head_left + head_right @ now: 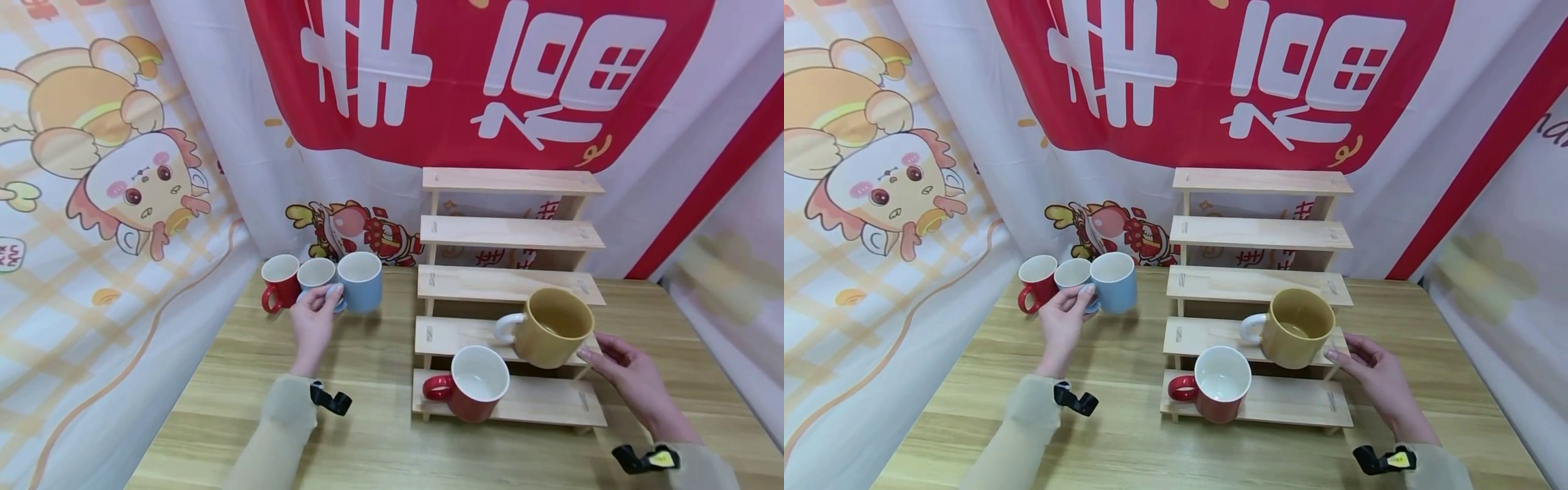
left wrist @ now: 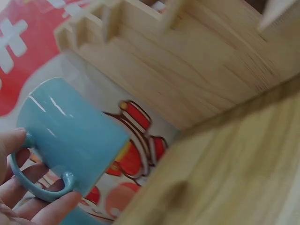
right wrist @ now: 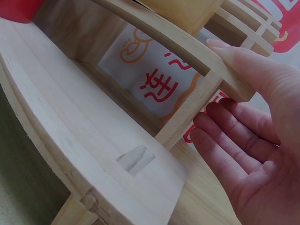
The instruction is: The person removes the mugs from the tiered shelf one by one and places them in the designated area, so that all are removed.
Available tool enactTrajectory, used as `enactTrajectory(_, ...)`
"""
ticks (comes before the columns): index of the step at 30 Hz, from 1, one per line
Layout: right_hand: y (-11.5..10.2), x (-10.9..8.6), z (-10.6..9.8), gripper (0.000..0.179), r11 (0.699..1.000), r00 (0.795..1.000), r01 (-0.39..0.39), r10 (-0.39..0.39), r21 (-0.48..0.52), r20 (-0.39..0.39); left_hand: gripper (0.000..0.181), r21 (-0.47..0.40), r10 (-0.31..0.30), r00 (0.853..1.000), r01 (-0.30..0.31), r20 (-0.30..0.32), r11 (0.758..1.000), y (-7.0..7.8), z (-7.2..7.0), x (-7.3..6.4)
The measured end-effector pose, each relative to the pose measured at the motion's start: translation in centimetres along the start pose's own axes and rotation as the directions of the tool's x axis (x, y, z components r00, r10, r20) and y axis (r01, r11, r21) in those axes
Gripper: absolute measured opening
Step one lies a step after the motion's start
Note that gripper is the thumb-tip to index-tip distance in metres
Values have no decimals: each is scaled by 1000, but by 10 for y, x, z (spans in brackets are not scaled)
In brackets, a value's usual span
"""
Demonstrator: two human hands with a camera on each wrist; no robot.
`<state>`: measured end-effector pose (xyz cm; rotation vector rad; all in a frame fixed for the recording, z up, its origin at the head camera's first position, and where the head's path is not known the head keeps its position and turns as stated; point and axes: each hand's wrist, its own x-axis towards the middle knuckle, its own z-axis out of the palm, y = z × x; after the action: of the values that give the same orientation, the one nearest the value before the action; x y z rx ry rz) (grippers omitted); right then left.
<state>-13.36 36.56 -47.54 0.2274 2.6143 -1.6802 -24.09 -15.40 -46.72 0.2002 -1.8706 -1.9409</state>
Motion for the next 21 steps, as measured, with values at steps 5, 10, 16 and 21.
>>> enactTrajectory(5,1,-1,1,75,1000,1000,-2,2,4,-3,29,47,-15,999,17,-46,999,-18,4,2)
enactTrajectory(10,1,0,1,75,1000,1000,1,-1,2,-8,29,30,-36,997,38,-64,999,-31,8,2)
enactTrajectory(16,2,-1,2,76,1000,1000,-8,8,-1,0,30,24,-74,994,76,-80,997,-43,13,5)
enactTrajectory(21,2,0,2,77,1000,1000,-18,18,-1,9,29,9,-105,989,106,-101,994,-51,15,8)
